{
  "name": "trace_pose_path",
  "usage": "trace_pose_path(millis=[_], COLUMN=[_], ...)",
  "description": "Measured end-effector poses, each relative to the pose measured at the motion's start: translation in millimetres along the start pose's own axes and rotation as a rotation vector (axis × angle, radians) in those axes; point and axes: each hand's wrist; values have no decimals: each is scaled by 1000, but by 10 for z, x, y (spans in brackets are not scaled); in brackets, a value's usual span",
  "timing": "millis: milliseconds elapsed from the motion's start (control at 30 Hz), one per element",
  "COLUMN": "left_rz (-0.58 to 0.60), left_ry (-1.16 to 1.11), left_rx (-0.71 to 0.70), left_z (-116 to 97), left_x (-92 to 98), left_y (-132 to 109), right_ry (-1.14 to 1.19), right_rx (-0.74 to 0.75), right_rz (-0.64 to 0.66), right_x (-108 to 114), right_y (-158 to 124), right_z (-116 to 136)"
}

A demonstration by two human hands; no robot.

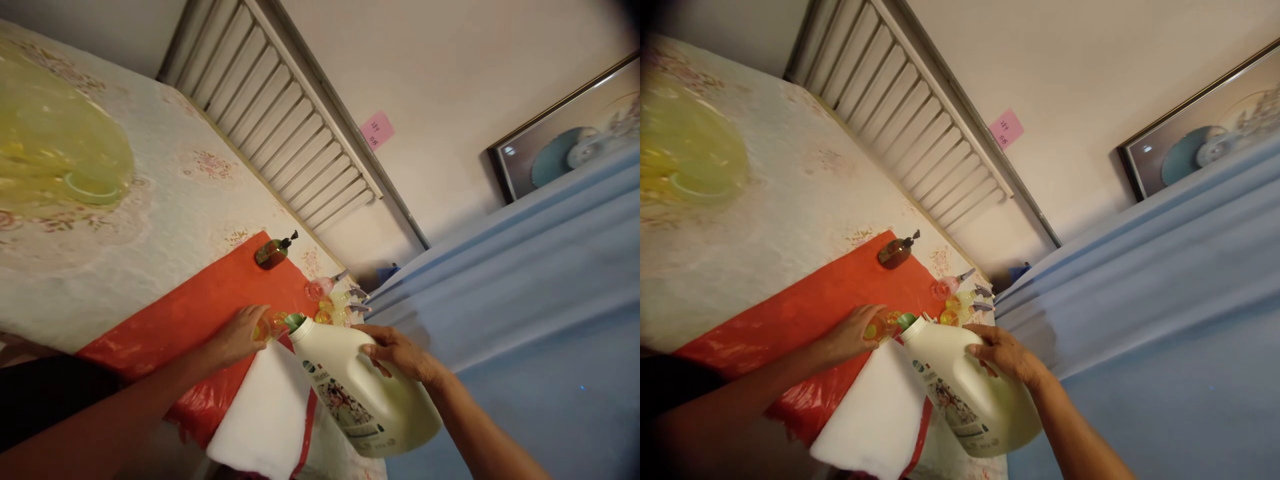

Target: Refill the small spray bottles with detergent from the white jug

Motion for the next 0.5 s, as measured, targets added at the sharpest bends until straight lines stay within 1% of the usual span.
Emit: trace_pose_path(millis=[333, 500], left_rz=[-20, -21], left_ry=[2, -8], left_rx=[-15, -20], left_z=[-52, -31], left_x=[24, 15], left_y=[-3, -3], right_ry=[-3, 10], right_rx=[-6, 10], right_rz=[7, 8], right_x=[3, -3], right_y=[-1, 4], right_z=[-13, -13])
Point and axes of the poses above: each hand's wrist, its own y-axis towards the middle knuckle, its own x-axis out of the back of the hand, z = x × y, and after that the axes turned 8 degrees about z, right-handed
